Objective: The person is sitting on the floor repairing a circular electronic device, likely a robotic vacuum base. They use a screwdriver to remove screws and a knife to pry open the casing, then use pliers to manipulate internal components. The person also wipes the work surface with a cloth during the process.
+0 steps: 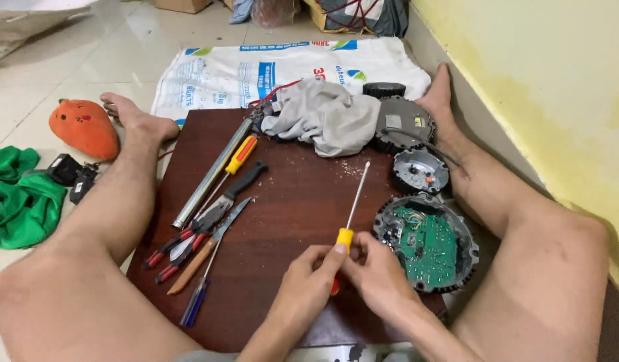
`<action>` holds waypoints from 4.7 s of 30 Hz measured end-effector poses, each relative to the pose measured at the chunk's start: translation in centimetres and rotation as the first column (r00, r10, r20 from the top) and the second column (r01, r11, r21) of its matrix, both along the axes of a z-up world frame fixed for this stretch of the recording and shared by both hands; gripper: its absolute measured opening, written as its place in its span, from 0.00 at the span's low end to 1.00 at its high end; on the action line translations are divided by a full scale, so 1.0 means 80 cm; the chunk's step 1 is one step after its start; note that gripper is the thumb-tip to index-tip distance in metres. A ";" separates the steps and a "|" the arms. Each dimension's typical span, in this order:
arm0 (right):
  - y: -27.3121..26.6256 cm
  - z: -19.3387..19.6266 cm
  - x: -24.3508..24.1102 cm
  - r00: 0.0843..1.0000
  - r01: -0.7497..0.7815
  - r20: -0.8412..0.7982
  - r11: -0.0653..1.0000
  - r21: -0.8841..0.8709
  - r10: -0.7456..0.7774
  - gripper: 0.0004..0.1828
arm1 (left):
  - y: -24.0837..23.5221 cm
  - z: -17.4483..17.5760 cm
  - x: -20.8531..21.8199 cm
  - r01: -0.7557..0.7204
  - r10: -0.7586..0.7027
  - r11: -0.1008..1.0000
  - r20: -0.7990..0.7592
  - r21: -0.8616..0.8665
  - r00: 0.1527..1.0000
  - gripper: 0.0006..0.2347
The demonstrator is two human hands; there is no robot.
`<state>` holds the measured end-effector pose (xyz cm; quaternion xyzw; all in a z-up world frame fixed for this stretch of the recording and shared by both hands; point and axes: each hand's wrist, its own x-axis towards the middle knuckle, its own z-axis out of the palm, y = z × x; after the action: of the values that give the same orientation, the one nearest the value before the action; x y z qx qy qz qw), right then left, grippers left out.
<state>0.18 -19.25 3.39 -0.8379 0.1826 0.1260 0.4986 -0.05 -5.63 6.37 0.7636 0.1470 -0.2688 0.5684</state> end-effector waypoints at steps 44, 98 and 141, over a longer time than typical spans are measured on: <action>-0.139 -0.087 0.031 0.790 0.540 0.498 0.791 -0.289 -0.357 0.22 | 0.036 0.001 -0.050 0.348 -0.397 0.837 0.033 0.422 0.917 0.18; -0.124 -0.068 0.056 0.762 0.530 0.582 0.791 -0.307 -0.285 0.22 | 0.113 -0.062 0.022 0.179 -0.318 0.699 0.076 0.692 0.945 0.17; -0.107 -0.038 0.070 0.805 0.400 0.580 0.839 -0.370 -0.127 0.26 | 0.044 0.013 0.003 0.510 -0.728 0.571 0.110 0.643 0.676 0.17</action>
<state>5.80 -27.81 0.34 -0.9000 0.1803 -0.2334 0.3210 0.15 -2.08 7.41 0.9316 -0.1712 -0.2514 0.1989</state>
